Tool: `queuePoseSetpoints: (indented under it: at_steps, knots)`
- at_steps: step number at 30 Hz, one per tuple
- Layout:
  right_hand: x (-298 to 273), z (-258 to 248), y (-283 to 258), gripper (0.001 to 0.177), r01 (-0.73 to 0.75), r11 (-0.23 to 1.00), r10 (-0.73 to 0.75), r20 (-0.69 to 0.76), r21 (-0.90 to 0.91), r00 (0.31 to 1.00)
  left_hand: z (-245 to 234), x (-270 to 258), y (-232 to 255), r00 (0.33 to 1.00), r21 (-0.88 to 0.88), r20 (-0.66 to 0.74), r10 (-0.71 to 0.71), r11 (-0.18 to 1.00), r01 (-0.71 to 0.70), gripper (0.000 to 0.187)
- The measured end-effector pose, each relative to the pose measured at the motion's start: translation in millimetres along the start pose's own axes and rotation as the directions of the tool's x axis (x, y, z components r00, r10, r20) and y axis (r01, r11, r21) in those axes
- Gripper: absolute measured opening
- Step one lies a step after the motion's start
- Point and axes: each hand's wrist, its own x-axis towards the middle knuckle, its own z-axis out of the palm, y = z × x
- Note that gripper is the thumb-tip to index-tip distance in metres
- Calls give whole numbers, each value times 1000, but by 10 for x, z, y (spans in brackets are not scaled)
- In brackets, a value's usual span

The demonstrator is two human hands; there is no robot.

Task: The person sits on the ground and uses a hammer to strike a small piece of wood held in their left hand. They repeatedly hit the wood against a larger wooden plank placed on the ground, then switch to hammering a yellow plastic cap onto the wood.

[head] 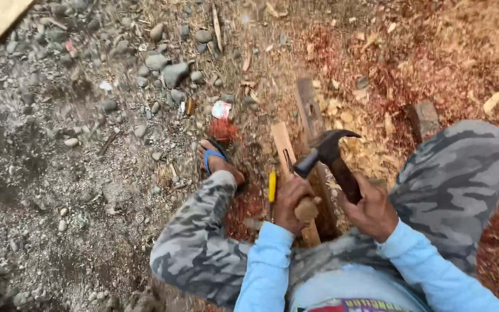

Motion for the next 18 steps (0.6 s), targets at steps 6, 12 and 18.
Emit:
queuePoseSetpoints:
  at_steps: [6,12,18]
  knots:
    - [-133,-3,66,35,22,1000,-23,-75,-23,997,39,410,-499,986,-383,-139,-88,923,28,30]
    - [-155,-42,18,33,-38,998,36,-42,-58,998,85,1093,-815,848,-469,-254,-465,826,312,34]
    - [-321,36,45,40,118,992,-109,-149,49,983,-153,793,-57,837,-472,-199,-509,799,373,22]
